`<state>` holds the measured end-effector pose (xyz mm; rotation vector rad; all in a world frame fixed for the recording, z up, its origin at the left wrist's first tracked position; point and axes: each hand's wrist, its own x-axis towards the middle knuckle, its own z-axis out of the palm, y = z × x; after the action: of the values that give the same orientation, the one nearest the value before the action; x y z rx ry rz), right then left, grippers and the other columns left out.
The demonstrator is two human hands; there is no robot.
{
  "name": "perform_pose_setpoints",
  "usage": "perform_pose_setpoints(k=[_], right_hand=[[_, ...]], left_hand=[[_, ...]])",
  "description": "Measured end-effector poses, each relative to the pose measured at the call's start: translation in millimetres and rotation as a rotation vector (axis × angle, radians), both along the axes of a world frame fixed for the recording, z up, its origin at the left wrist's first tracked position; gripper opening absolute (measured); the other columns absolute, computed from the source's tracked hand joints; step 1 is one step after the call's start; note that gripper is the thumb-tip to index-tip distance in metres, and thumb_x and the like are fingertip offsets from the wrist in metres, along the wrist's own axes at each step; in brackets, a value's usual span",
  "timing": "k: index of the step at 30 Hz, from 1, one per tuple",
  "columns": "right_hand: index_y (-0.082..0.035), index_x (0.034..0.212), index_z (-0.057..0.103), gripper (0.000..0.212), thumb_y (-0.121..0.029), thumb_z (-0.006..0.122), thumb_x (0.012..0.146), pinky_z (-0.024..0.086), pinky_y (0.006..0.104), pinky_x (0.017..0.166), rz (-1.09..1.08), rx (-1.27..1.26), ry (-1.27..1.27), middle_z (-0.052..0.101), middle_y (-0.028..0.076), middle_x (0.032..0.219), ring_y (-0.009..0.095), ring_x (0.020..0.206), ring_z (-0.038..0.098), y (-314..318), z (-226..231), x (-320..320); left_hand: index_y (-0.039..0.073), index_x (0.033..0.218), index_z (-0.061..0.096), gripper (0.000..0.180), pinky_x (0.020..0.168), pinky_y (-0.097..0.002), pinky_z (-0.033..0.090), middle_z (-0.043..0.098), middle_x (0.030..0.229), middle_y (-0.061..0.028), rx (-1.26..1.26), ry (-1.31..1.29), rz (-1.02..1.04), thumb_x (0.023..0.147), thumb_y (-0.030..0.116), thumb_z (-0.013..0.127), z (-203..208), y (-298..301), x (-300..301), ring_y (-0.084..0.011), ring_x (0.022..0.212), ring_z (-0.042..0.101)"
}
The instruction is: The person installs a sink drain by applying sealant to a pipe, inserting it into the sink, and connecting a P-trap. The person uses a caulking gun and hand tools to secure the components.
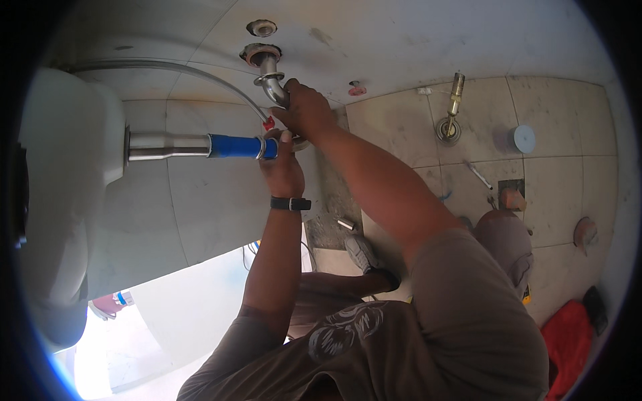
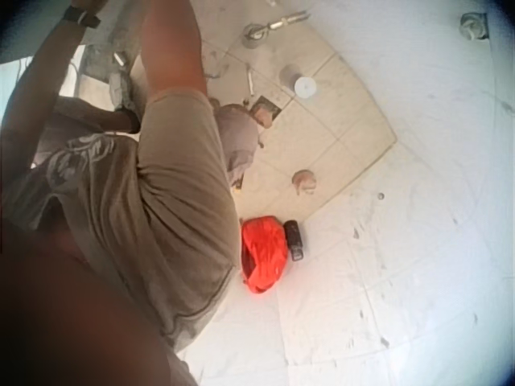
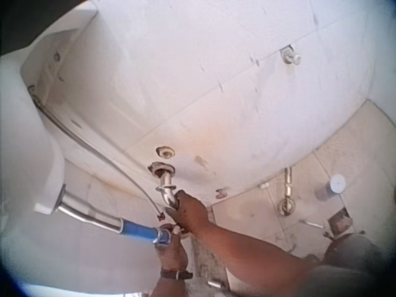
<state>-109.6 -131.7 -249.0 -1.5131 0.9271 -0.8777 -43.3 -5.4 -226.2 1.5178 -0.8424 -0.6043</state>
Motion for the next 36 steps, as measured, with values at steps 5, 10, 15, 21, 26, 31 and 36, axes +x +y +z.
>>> perform_pose_setpoints(k=[5,10,15,21,26,31,36], right_hand=[[-0.003,0.102,0.061,0.045,-0.031,0.083,0.076,0.056,0.0479,0.076,-0.243,-0.209,0.004,0.071,0.019,0.088,0.039,0.084,0.071,4.7,-5.1,14.1],[-0.002,0.096,0.066,0.031,-0.021,0.079,0.074,0.056,0.0493,0.079,-0.076,-0.198,0.053,0.072,0.021,0.092,0.041,0.087,0.070,-13.0,-14.0,12.9],[-0.001,0.102,0.068,0.043,-0.026,0.084,0.072,0.056,0.0433,0.082,0.521,-0.200,0.167,0.072,0.020,0.100,0.035,0.090,0.071,-61.4,2.0,-13.7],[-0.003,0.115,0.066,0.057,-0.029,0.089,0.071,0.054,0.0434,0.089,0.207,-0.139,-0.071,0.070,0.018,0.104,0.033,0.099,0.070,-28.5,-9.4,-7.9],[-0.003,0.115,0.066,0.053,-0.023,0.086,0.070,0.055,0.0475,0.088,-0.082,-0.113,0.033,0.072,0.019,0.099,0.038,0.096,0.070,-4.1,-13.3,10.4],[-0.003,0.105,0.064,0.039,-0.015,0.081,0.072,0.055,0.0391,0.081,0.541,-0.066,0.071,0.070,0.015,0.100,0.025,0.093,0.069,-56.2,3.1,-15.5],[-0.001,0.105,0.061,0.049,-0.018,0.090,0.068,0.054,0.0384,0.091,0.185,-0.122,-0.110,0.069,0.017,0.114,0.031,0.105,0.068,-33.7,-8.6,-12.1]], left_hand=[[-0.001,0.100,0.064,0.019,0.082,-0.0326,0.049,0.066,0.092,-0.0061,0.045,-0.211,0.054,0.091,0.011,0.076,-3.9,-7.7,-1.1,-0.0148,0.084,0.062],[0.000,0.099,0.062,0.014,0.087,-0.0329,0.049,0.066,0.095,-0.0080,-0.128,0.194,0.032,0.092,0.004,0.073,-5.6,-9.5,-2.1,-0.0176,0.091,0.063],[0.001,0.097,0.060,0.013,0.088,-0.0322,0.049,0.066,0.096,-0.0086,-0.031,0.013,0.081,0.093,0.005,0.072,-5.7,-10.8,-1.8,-0.0166,0.091,0.063],[0.002,0.095,0.068,0.007,0.082,-0.0334,0.048,0.064,0.094,-0.0073,-0.023,-0.142,0.072,0.090,0.000,0.072,-11.7,-9.5,2.5,-0.0171,0.086,0.061],[0.003,0.097,0.074,0.010,0.081,-0.0373,0.052,0.065,0.098,-0.0103,-0.025,-0.173,0.054,0.092,-0.004,0.069,-12.3,-3.7,4.9,-0.0220,0.090,0.064],[0.004,0.098,0.075,0.012,0.079,-0.0369,0.051,0.065,0.099,-0.0101,-0.100,0.181,0.123,0.092,-0.005,0.069,-10.6,-9.5,-0.5,-0.0218,0.093,0.064],[0.001,0.099,0.069,0.009,0.083,-0.0349,0.050,0.066,0.099,-0.0096,-0.023,-0.080,0.089,0.091,-0.002,0.072,-9.0,-9.5,-0.7,-0.0199,0.091,0.063]])
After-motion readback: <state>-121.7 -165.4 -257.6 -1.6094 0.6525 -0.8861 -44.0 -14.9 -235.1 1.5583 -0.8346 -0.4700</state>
